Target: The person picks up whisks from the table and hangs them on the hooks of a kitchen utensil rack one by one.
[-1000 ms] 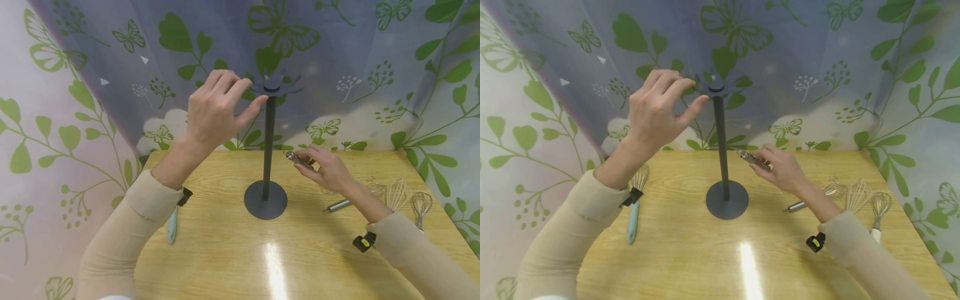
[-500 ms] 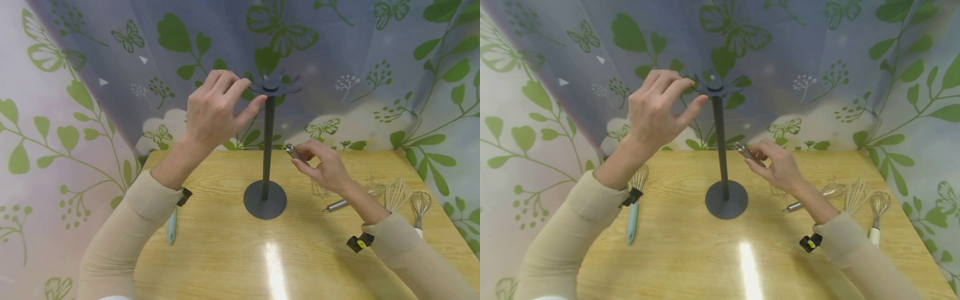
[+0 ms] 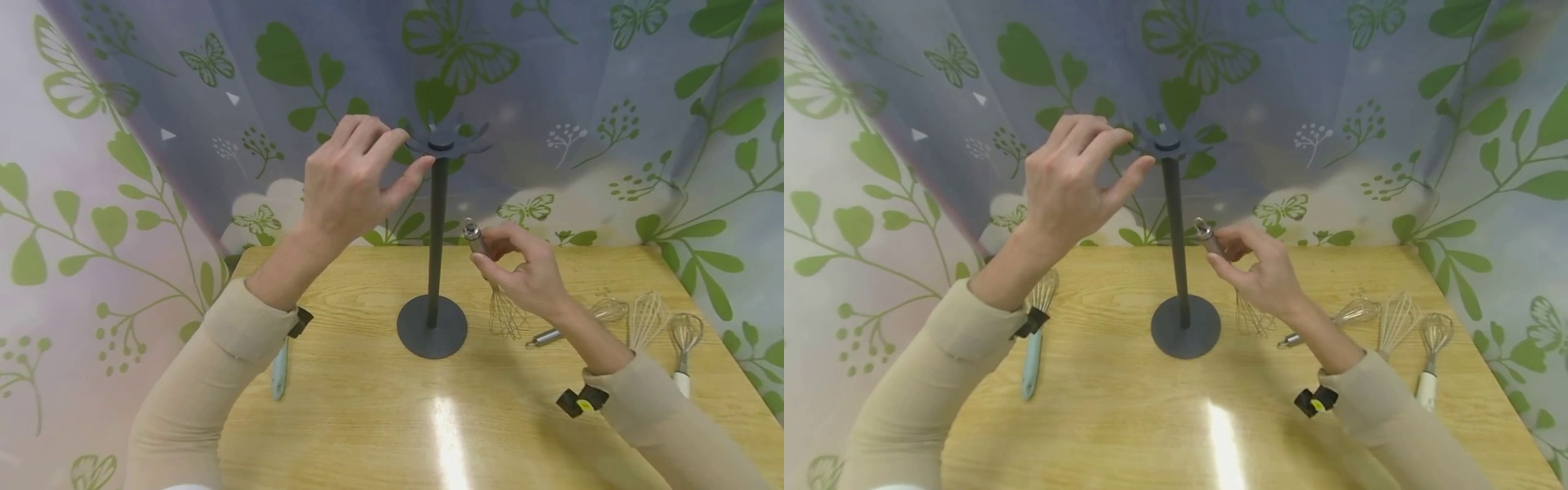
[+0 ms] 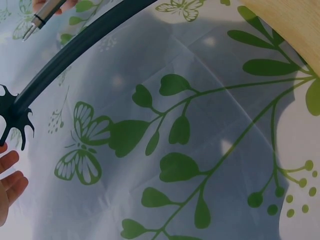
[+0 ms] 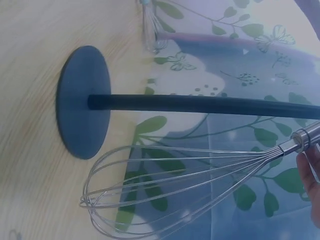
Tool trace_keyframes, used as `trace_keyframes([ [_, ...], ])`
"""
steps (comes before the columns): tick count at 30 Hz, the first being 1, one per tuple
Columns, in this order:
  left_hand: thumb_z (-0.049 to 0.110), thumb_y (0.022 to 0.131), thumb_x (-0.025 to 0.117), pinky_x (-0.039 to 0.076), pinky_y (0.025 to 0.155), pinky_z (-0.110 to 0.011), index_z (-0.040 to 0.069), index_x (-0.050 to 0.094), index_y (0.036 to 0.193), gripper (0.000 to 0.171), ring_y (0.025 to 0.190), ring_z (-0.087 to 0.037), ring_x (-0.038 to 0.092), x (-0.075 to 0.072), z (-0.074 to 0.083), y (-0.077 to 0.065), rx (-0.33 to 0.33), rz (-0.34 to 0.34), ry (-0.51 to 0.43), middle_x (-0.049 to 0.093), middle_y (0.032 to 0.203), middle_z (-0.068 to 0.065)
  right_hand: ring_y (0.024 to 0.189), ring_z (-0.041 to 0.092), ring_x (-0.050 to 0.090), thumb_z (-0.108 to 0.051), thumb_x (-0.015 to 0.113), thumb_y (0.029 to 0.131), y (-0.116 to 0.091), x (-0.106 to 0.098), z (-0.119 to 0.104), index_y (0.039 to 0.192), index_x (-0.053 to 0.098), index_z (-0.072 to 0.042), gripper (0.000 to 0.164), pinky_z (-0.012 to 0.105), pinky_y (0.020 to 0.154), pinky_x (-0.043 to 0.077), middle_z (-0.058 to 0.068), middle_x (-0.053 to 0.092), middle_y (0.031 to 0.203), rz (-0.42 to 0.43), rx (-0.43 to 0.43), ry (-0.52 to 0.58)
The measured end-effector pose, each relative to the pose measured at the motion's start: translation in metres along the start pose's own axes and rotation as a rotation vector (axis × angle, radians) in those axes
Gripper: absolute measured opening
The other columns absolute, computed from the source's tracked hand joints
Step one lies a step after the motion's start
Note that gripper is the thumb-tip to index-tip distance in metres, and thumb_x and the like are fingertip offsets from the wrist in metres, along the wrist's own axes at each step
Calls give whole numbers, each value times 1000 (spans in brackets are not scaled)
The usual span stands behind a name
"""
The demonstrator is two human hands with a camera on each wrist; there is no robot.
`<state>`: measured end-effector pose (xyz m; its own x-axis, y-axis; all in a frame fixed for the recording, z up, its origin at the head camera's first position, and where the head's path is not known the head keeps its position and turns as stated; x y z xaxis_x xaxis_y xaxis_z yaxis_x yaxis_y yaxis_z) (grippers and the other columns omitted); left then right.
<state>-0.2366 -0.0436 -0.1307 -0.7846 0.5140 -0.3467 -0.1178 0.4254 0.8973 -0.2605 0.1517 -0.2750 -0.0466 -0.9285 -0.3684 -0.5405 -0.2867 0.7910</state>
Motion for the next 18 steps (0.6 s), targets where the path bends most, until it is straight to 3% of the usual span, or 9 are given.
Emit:
trace_keyframes([
  [9, 45, 100, 71, 62, 62, -38, 6, 77, 97, 39, 93, -31, 71, -1, -1, -1, 0, 12, -3, 73, 91, -11, 75, -1, 67, 21, 70, 82, 13, -2, -10, 107, 65, 16, 27, 13, 69, 57, -17, 71, 93, 87, 52, 165],
  [14, 45, 99, 72, 61, 61, -37, 6, 77, 97, 40, 93, -31, 70, -1, 0, 0, 3, 11, -10, 73, 90, -11, 77, 0, 68, 13, 70, 89, 16, -5, -14, 108, 62, 20, 22, 14, 70, 57, -16, 72, 94, 134, 119, 246],
  [18, 45, 100, 71, 61, 61, -37, 6, 77, 98, 39, 93, -31, 70, 0, 0, -1, 4, 10, -5, 73, 90, -10, 76, 3, 68, 11, 69, 90, 19, -6, -16, 107, 66, 13, 17, 15, 69, 57, -12, 73, 91, 166, 173, 314],
])
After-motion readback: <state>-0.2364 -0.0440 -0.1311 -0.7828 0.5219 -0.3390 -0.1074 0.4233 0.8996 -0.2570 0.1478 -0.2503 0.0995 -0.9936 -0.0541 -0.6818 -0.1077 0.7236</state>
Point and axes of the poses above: each hand's wrist, its own y-axis towards the middle knuckle, its own x-axis out of the palm, z = x × y, the point moved 10 cm from there along y, towards the middle knuckle
